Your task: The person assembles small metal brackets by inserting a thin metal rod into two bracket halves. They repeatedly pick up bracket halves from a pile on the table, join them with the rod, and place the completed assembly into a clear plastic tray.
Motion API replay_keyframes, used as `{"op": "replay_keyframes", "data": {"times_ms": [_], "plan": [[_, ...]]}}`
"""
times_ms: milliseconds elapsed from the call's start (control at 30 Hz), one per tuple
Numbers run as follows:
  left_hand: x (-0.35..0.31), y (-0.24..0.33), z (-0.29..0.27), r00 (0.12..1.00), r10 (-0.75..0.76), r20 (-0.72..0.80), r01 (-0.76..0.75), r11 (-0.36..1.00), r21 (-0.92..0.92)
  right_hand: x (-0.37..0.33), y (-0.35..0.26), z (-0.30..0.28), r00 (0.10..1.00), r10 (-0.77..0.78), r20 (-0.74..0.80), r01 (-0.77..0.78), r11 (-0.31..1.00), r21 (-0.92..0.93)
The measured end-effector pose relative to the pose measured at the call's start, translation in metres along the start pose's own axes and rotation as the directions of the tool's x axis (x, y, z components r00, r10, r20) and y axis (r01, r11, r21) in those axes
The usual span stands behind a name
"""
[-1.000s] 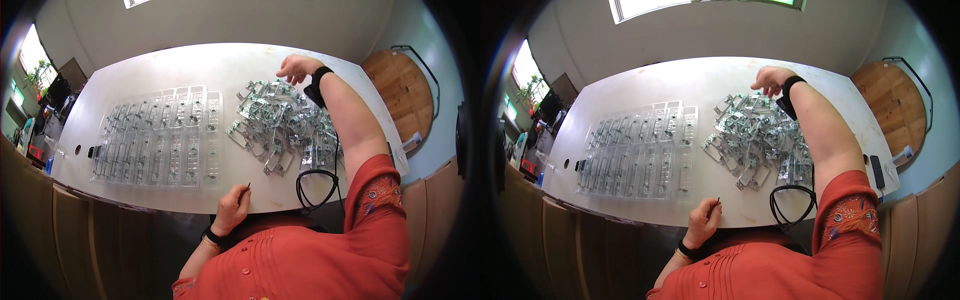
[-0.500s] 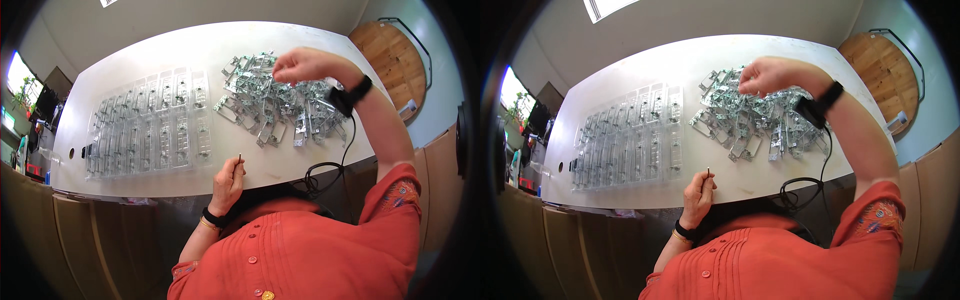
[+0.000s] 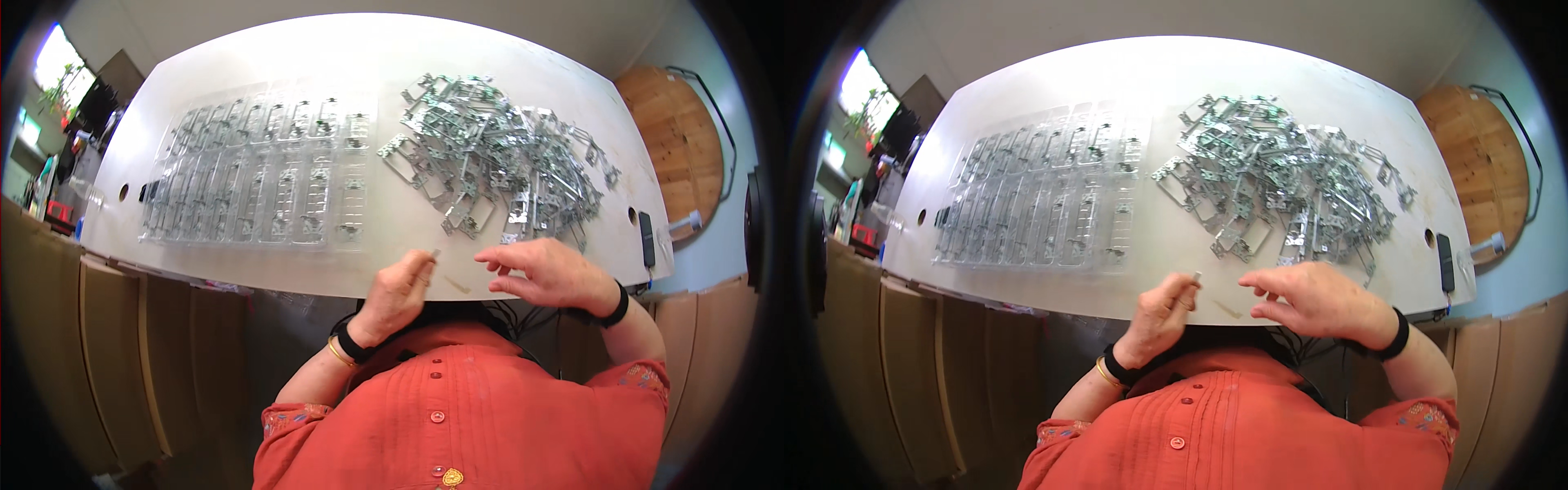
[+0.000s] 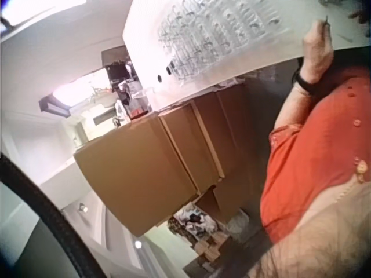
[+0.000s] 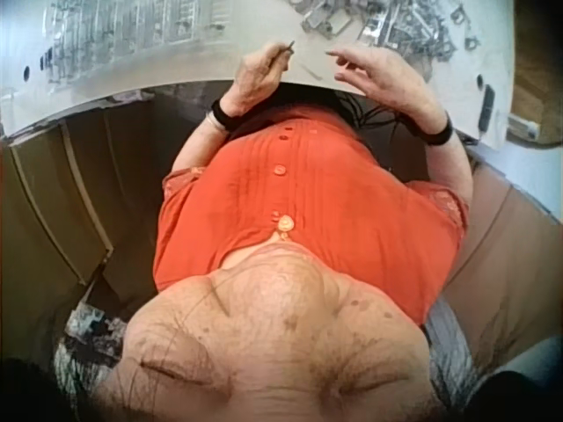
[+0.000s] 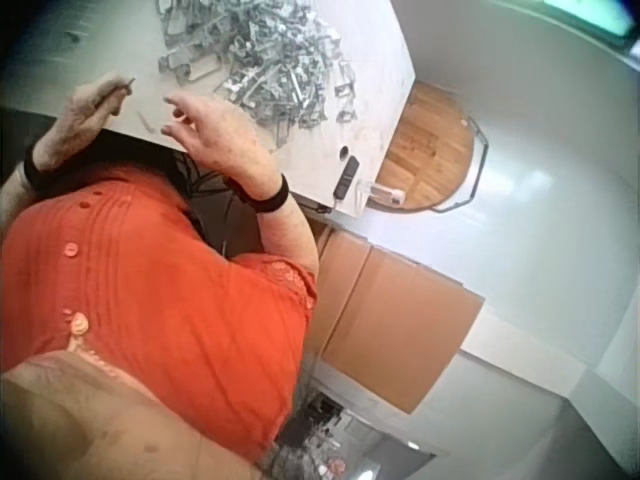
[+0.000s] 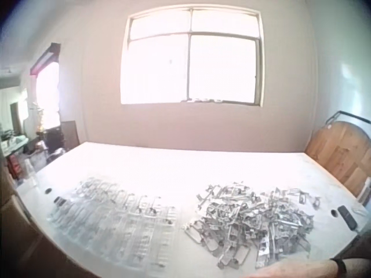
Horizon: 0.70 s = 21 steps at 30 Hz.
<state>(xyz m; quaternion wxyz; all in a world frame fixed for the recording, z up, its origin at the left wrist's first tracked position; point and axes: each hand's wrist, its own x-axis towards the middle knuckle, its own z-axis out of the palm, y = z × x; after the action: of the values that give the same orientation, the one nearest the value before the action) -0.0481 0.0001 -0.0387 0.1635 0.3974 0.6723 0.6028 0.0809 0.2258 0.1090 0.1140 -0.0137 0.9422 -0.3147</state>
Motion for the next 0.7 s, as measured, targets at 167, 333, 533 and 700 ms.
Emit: {"op": "replay_keyframes", "data": {"times_ms": [167,333,533,700], "plan": [[0.008,0.031,0.028,0.97,0.126,0.209,-0.115,0.991,-0.066,-0.009,0.005,0.017,0.98,-0.095,-0.172,0.109,0.991,0.077],[0.01,0.028,0.048,0.952,0.115,0.284,-0.085,0.99,-0.116,-0.014,0.015,0.025,0.948,-0.078,-0.31,0.136,0.976,0.169],[0.015,0.028,0.056,0.952,0.018,0.305,0.041,0.982,-0.186,-0.016,0.035,0.033,0.947,-0.025,-0.321,0.144,0.925,0.351],[0.021,0.024,0.063,0.952,-0.024,0.306,0.049,0.996,-0.073,-0.022,0.05,0.04,0.924,0.062,-0.377,0.146,0.855,0.497]]}}
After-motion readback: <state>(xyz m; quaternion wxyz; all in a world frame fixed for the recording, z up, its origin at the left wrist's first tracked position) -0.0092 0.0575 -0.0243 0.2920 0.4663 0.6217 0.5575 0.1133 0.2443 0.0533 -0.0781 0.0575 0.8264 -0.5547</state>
